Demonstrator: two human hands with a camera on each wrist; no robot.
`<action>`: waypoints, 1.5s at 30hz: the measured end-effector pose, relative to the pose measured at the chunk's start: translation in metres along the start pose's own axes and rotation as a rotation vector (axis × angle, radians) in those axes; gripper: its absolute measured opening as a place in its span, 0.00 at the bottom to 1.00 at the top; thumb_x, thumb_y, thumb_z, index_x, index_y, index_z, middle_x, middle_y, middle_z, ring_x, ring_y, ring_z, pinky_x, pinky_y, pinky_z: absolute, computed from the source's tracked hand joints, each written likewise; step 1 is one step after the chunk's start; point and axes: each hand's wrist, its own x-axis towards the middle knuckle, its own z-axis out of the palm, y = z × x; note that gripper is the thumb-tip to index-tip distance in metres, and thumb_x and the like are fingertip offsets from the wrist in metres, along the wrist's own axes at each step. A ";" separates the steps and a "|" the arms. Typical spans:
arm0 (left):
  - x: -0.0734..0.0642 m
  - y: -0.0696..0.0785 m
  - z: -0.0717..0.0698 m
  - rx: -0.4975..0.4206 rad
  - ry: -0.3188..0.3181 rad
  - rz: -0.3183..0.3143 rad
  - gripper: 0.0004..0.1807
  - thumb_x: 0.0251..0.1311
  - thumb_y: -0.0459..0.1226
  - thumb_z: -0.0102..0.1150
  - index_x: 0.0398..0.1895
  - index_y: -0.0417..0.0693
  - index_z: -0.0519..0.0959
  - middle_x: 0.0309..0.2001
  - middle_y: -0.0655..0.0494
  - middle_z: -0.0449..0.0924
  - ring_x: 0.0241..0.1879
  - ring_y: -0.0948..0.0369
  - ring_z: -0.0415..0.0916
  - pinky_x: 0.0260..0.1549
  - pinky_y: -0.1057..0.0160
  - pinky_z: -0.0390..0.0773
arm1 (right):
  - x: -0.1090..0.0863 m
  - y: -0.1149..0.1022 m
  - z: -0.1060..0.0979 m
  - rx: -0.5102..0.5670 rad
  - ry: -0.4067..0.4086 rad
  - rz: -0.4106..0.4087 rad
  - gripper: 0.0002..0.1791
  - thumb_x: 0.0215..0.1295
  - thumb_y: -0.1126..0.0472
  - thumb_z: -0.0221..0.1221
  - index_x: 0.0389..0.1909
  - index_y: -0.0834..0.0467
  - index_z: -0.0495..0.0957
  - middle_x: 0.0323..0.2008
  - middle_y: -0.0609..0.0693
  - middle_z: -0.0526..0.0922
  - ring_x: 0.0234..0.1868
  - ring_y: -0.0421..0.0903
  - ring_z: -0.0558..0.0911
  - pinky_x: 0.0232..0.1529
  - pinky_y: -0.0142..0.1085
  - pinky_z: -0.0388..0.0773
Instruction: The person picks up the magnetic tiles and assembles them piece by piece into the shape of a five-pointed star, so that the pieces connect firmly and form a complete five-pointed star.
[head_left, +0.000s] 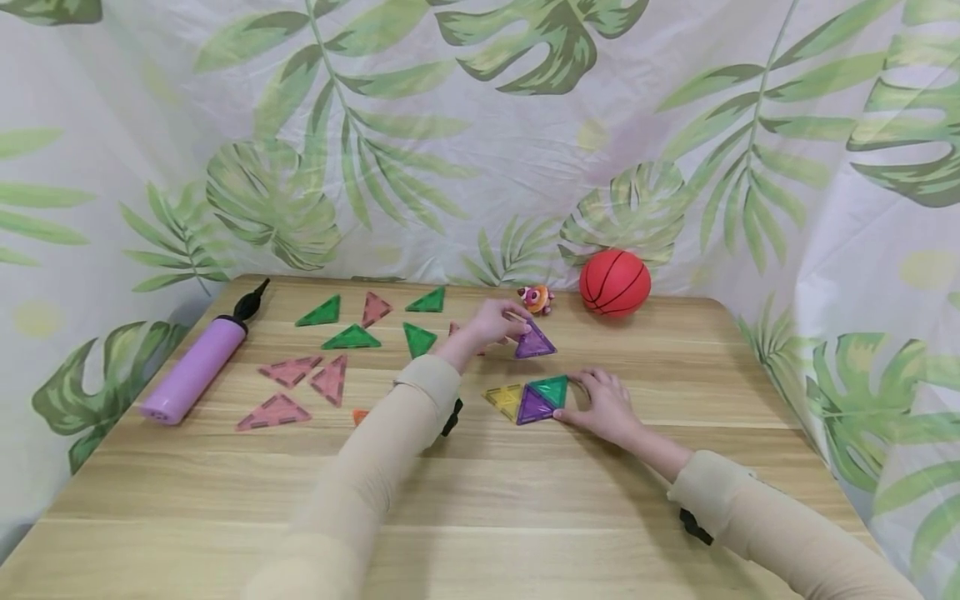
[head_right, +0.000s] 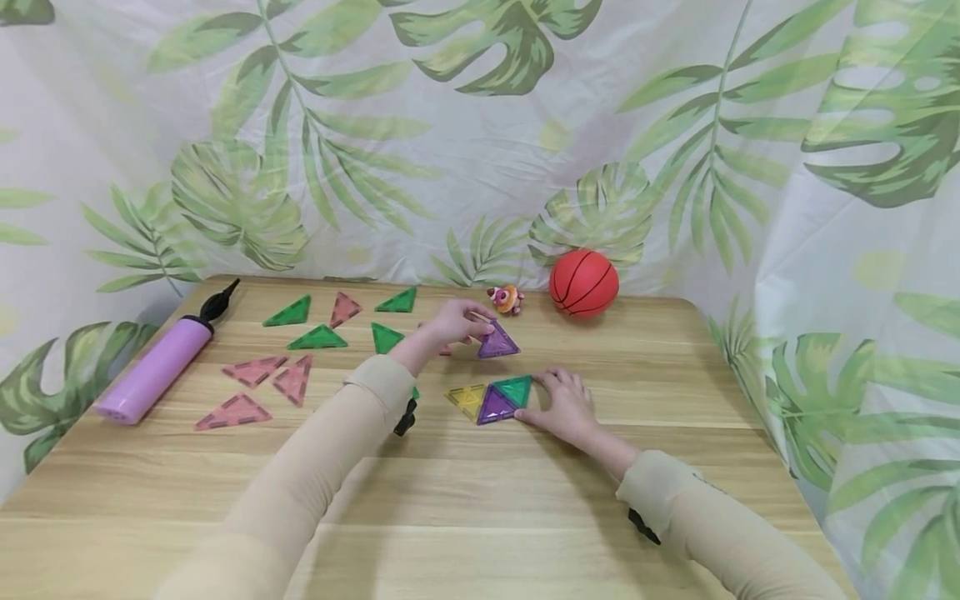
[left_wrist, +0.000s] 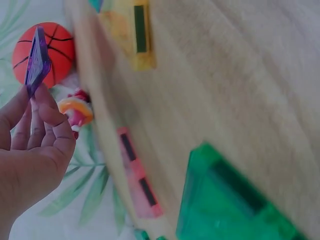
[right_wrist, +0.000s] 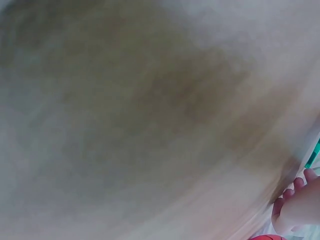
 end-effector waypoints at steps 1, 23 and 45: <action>0.001 0.000 0.003 0.002 0.013 0.005 0.14 0.59 0.34 0.61 0.49 0.42 0.79 0.43 0.43 0.84 0.37 0.54 0.83 0.44 0.48 0.78 | 0.000 0.000 0.000 -0.002 -0.002 0.000 0.40 0.48 0.42 0.69 0.61 0.58 0.71 0.60 0.62 0.69 0.60 0.62 0.64 0.54 0.58 0.60; 0.004 -0.012 0.039 0.153 -0.003 -0.028 0.11 0.55 0.29 0.63 0.43 0.36 0.80 0.30 0.45 0.83 0.27 0.59 0.79 0.22 0.71 0.72 | 0.003 -0.001 -0.002 -0.013 -0.018 0.017 0.43 0.47 0.42 0.70 0.62 0.58 0.69 0.59 0.60 0.69 0.58 0.60 0.65 0.52 0.56 0.62; -0.033 0.008 -0.026 0.320 -0.160 0.160 0.13 0.59 0.38 0.62 0.47 0.45 0.80 0.44 0.52 0.82 0.45 0.59 0.77 0.42 0.63 0.76 | 0.001 -0.004 -0.005 -0.030 -0.049 -0.016 0.41 0.49 0.41 0.68 0.64 0.53 0.69 0.60 0.62 0.67 0.58 0.62 0.64 0.52 0.57 0.61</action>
